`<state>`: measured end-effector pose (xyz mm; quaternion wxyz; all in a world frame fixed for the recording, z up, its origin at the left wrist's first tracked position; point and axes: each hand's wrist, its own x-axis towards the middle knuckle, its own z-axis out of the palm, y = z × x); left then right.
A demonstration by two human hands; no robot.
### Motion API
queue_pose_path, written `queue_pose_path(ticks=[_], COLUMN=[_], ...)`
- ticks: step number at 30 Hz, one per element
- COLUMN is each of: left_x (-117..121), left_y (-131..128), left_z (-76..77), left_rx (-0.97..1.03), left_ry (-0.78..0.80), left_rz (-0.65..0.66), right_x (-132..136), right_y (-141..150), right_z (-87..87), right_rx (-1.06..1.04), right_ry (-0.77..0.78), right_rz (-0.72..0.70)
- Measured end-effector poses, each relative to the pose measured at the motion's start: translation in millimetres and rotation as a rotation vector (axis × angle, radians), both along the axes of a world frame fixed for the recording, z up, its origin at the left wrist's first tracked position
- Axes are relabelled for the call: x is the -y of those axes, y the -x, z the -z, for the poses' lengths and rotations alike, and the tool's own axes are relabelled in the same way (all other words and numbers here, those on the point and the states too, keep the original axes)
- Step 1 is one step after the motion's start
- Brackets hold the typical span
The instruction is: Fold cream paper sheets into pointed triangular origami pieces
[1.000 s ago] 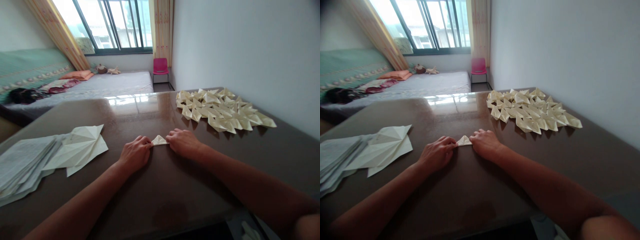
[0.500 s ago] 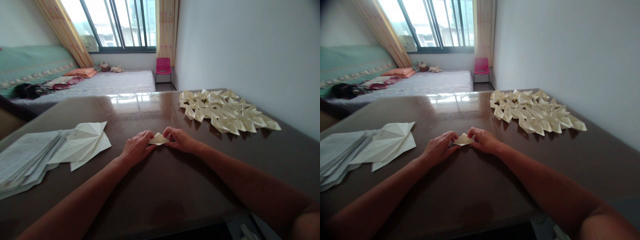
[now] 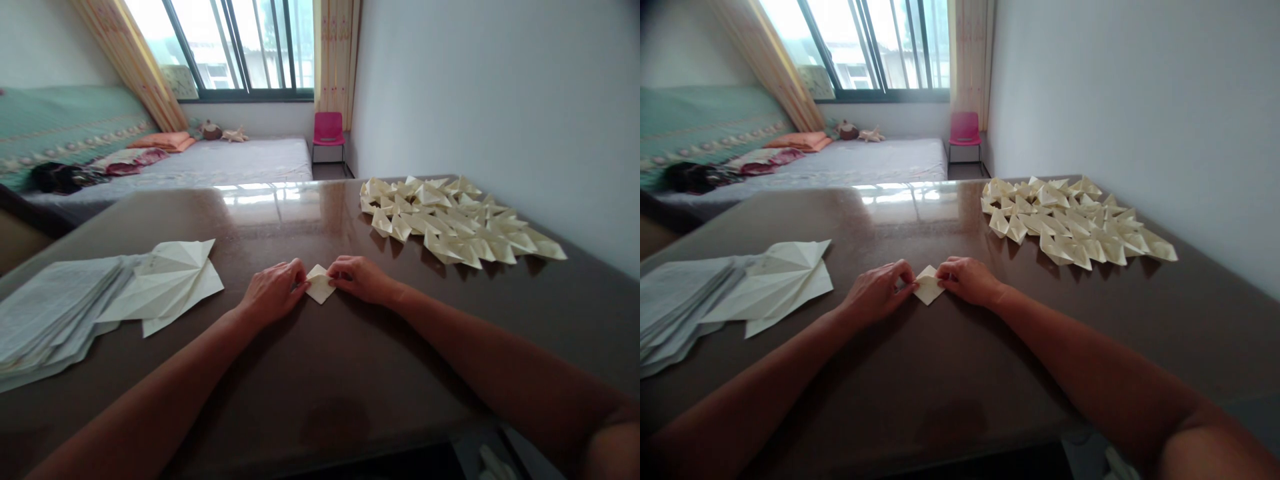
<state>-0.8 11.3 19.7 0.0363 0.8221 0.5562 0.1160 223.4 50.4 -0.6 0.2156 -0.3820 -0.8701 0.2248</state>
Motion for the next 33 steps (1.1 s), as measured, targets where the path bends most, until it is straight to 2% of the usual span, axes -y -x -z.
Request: queue_pose_path(ticks=[7, 12, 25, 27, 29, 33], left_x=[-3.7, -5.8, -8.5, -10.6, -16.2, -30.0], left_y=[3.7, 6.1, 6.8, 7.6, 9.6, 13.5], left_z=[6.1, 10.2, 10.9, 13.3, 17.1, 20.3], left_rx=[0.000, 0.004, 0.105, 0.183, 0.351, 0.934], left_ry=[-0.058, -0.106, -0.022, -0.004, 0.051, 0.296], left_rz=[0.117, 0.130, 0.107, 0.111, 0.080, -0.151], right_x=[2.4, 2.3, 1.3, 0.6, -3.0, -15.0], right_y=[0.6, 1.5, 6.1, 7.8, 9.6, 15.2], right_z=[-2.8, 0.3, 2.7, 3.8, 3.3, -5.8], right_rx=[0.031, 0.033, 0.066, 0.048, 0.016, -0.164], right_ry=[-0.079, -0.094, -0.098, -0.076, -0.015, 0.279], right_rz=[0.014, 0.063, 0.080, 0.113, 0.146, 0.179])
